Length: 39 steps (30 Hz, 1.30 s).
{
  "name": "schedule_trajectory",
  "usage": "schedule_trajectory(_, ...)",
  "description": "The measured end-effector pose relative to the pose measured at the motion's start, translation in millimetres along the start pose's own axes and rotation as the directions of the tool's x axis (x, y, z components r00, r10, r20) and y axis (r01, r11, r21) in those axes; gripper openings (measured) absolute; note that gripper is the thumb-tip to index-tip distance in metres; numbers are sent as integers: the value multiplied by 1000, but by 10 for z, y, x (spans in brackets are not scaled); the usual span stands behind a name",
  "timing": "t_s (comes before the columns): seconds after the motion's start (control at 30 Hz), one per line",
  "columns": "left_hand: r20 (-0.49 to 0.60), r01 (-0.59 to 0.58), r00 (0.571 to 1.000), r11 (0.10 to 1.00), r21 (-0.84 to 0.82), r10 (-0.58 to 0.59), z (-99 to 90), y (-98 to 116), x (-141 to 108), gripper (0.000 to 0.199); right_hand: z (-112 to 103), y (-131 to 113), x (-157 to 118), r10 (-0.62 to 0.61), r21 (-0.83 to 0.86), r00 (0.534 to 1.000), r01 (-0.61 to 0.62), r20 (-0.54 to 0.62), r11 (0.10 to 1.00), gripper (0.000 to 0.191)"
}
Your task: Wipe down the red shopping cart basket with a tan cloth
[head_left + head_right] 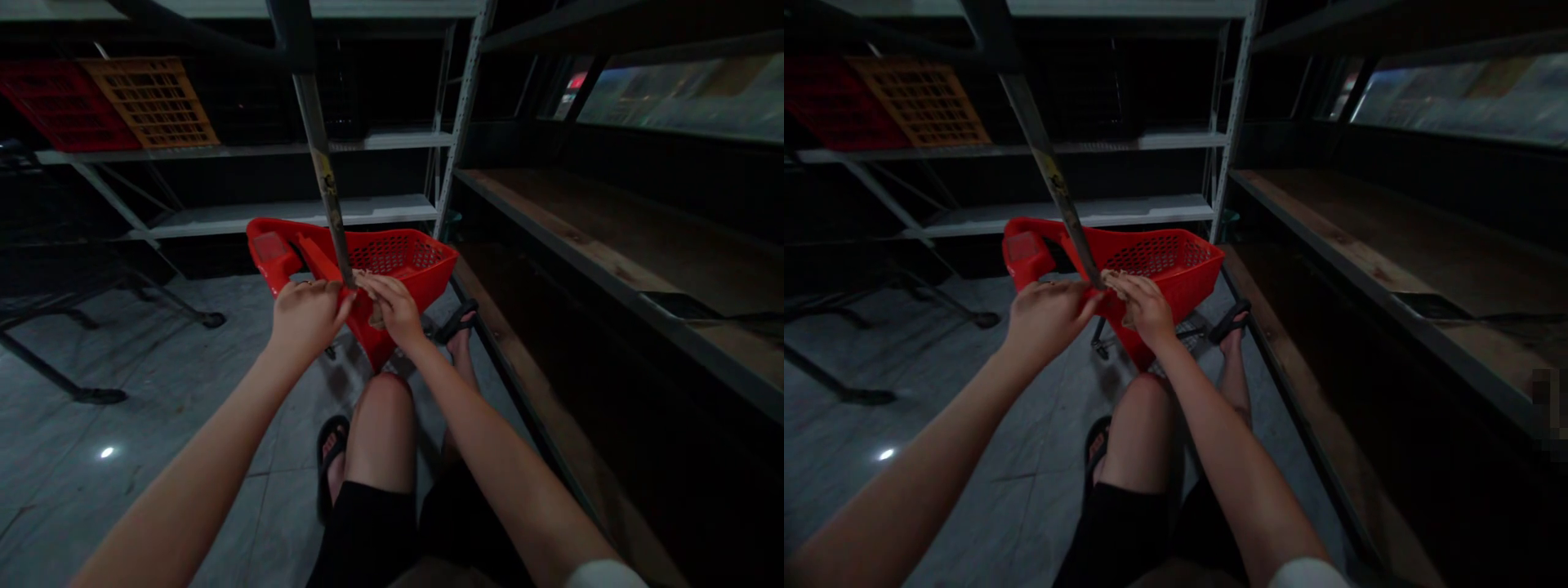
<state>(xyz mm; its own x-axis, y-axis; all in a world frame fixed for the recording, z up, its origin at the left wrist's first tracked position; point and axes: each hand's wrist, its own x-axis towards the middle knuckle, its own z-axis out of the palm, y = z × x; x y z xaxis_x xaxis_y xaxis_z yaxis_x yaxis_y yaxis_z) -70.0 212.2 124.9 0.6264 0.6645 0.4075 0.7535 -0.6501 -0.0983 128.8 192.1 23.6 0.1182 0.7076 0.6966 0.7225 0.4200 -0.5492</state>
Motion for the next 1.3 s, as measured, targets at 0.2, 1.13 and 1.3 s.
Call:
schedule_trajectory(0.2,-186,-93,978,996,4,92,239,-205,-56,47,-248,756,-49,138,-140,990,-135,12,981,51)
schedule_trajectory(1.13,-259,-168,952,986,11,165,501,-229,43,31,445,-173,98,20,-306,955,75,294,949,45)
schedule_trajectory(1.3,-128,-91,985,977,194,118,778,-378,188,44,-91,473,-40,133,-431,959,-13,250,902,49)
